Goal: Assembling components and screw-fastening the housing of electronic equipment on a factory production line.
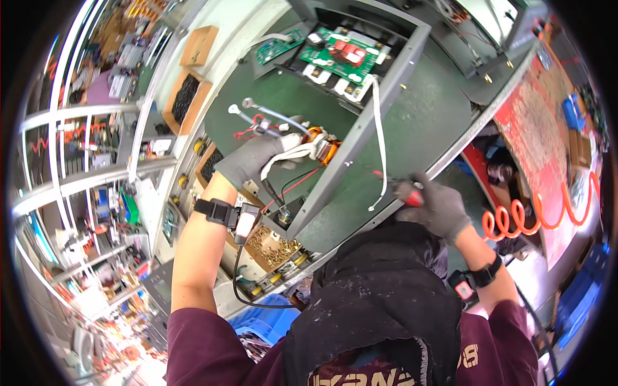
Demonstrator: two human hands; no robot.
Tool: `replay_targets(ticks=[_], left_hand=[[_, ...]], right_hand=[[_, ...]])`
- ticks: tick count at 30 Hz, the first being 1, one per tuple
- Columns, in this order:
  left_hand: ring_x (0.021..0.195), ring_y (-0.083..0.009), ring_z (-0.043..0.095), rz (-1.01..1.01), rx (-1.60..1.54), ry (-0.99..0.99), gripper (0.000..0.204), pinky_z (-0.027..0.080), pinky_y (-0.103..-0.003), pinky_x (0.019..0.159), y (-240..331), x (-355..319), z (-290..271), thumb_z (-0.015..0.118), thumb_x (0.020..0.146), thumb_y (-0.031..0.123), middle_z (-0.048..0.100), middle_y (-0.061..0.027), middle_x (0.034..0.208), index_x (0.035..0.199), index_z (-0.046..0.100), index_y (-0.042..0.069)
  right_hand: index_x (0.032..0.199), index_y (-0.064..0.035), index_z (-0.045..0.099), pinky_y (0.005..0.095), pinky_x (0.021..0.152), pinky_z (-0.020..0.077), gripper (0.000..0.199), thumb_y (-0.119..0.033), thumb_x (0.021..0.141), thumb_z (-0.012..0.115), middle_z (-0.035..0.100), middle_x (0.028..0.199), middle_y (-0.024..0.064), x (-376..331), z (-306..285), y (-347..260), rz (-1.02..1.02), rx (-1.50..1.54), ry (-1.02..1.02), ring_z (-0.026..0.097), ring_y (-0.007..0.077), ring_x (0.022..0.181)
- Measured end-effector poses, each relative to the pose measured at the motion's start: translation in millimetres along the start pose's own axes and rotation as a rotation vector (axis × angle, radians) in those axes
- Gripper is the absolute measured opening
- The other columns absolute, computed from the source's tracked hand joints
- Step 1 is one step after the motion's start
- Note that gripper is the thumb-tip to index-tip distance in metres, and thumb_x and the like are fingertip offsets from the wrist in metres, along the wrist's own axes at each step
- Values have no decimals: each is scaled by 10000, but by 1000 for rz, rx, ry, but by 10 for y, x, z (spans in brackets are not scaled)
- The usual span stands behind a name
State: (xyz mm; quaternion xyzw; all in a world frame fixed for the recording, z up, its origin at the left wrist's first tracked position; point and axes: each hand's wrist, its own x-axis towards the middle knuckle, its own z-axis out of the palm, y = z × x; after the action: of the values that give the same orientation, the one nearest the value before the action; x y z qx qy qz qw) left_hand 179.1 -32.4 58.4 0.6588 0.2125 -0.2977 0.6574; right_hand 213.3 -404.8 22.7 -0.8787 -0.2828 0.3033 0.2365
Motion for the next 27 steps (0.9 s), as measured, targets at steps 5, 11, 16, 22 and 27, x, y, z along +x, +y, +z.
replay_targets(ticks=[5,11,16,22,27], left_hand=[[1071,-157,554,-45,144,401,544,457,-310,899,-462,-778,-140,565,905,377,587,-102,1173,1298,487,9],[1074,-184,558,-39,-267,522,535,441,-319,934,-759,-1112,407,542,924,369,581,-122,1190,1251,502,-52],[1094,-195,554,33,-550,444,390,390,-316,984,-714,-1057,486,483,956,229,606,-117,1138,1220,522,-56],[924,-161,599,83,-677,190,249,465,-287,836,-845,-757,289,582,814,25,640,-89,944,1050,609,-53],[792,-150,616,-56,-389,264,206,492,-291,728,-749,-776,420,667,739,46,657,-73,852,925,652,-40]], right_hand=[[1115,-111,526,421,682,482,494,-361,731,714,622,856,200,-246,-418,1371,344,54,375,622,358,773],[1138,-12,518,462,816,428,607,-473,757,627,616,1041,248,-145,-1318,3415,757,-101,510,587,407,976],[1213,-55,490,477,848,440,592,-461,795,594,607,1087,244,244,-1879,3562,814,-497,382,572,410,1021],[1147,-24,581,333,869,452,278,-80,875,565,623,1031,138,709,-1891,1827,-135,18,449,588,269,980],[961,-3,592,338,685,461,189,-4,773,611,604,869,134,843,-2028,-747,-731,22,154,589,285,772]])
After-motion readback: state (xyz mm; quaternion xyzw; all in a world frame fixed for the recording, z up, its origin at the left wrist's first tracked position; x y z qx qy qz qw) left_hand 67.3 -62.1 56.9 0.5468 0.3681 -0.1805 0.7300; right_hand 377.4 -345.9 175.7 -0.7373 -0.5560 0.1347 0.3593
